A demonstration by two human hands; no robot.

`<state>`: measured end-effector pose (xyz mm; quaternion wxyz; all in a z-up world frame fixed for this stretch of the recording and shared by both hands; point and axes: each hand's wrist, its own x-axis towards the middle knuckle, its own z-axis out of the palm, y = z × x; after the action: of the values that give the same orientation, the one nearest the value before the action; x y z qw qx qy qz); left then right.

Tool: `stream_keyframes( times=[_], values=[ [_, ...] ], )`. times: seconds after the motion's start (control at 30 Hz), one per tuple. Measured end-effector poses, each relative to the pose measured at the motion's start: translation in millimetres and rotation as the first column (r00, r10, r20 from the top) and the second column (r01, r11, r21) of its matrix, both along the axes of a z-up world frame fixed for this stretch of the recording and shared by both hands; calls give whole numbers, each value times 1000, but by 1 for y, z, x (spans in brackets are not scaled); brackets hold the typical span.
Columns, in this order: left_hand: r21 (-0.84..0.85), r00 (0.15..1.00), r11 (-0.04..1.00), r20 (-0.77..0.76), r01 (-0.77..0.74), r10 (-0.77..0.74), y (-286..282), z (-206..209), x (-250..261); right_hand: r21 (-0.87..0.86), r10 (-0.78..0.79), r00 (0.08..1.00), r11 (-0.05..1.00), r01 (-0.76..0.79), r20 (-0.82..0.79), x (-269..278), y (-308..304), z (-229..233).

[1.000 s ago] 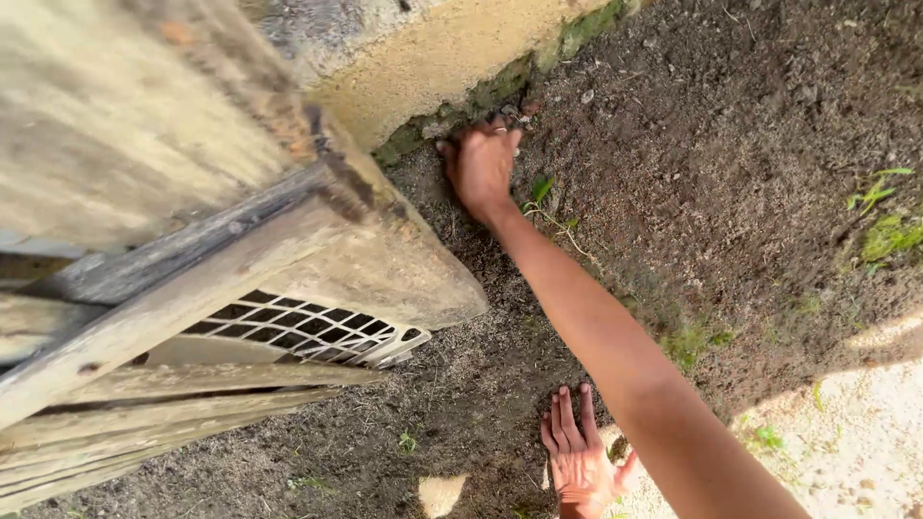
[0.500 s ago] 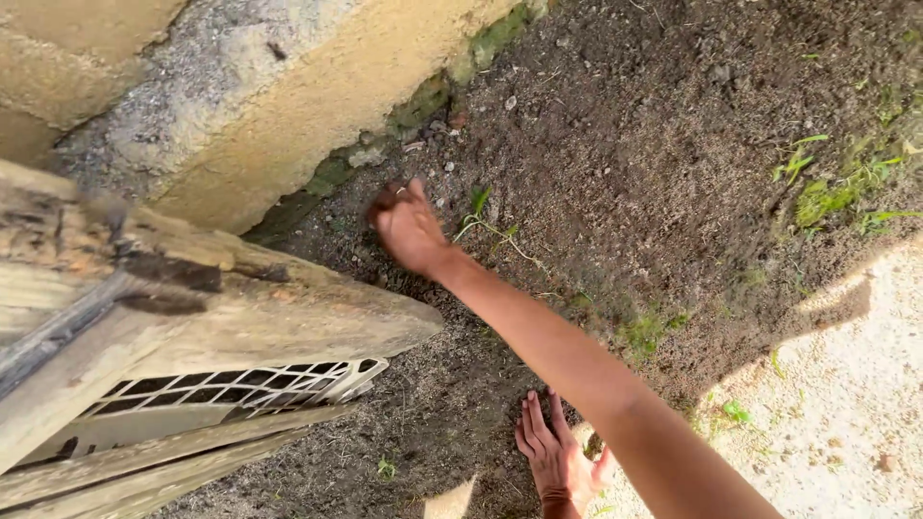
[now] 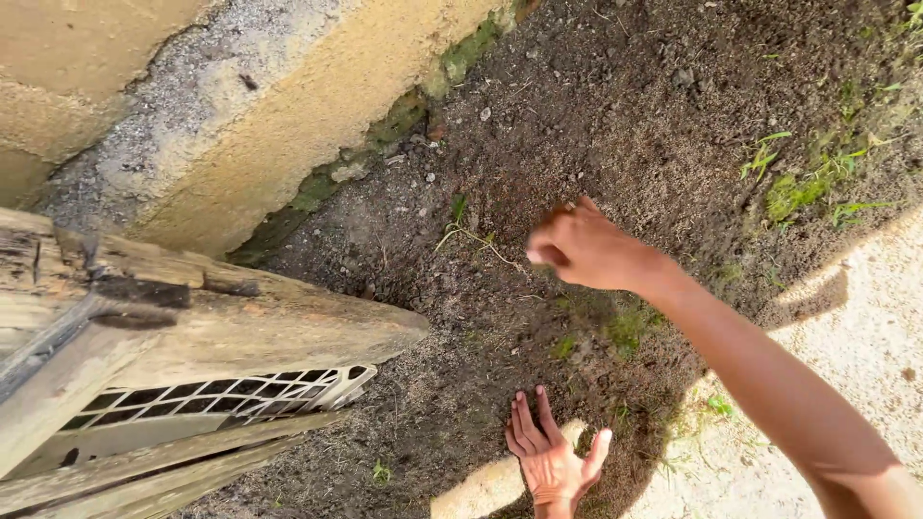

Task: Hand-pulling weeds from a sandy garden area near a fence.

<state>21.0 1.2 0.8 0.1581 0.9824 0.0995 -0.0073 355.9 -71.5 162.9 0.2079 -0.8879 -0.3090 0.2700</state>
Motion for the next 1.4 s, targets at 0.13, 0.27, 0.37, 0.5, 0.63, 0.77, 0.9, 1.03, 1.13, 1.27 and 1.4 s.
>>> stream_keyframes(
  times=[0.13,0.27,0.37,0.5,0.63,0.77,0.9,1.03,1.13,1.27,1.4],
  values=[
    [-11,1000,1000,-3,3,-3,-4,3,-3,-123,21,995,992,-9,101,1,9,17],
    [-5,999,1000,50,17,-17,-2,15,4,391,-185,878,920,-3,441,18,93,-33],
    [18,999,999,40,35,-35,2,13,1,346,-90,854,932,-110,513,21,176,-57],
    [-103,967,993,-244,52,-76,6,1,-6,404,-78,853,900,-162,516,27,259,-102],
    [-213,927,977,-361,27,-105,4,-14,-14,66,194,914,971,-231,356,26,274,-92],
    [-79,999,996,20,39,-37,0,-28,-18,448,-67,856,871,-201,513,37,297,-157],
    [-73,996,994,44,80,-77,4,-3,-7,507,-157,953,862,4,260,47,238,-74],
    [9,996,997,40,78,-78,1,-9,-6,607,-319,805,792,-64,501,28,82,-35],
    [-96,998,995,60,20,-14,3,4,-1,546,-488,707,820,170,512,14,-56,-42],
    [-83,996,996,84,22,-15,-1,7,-2,356,-541,368,812,463,756,4,-175,-50],
    [-49,997,998,68,37,-33,3,18,6,348,-671,395,696,628,627,8,-199,-68]
  ],
)
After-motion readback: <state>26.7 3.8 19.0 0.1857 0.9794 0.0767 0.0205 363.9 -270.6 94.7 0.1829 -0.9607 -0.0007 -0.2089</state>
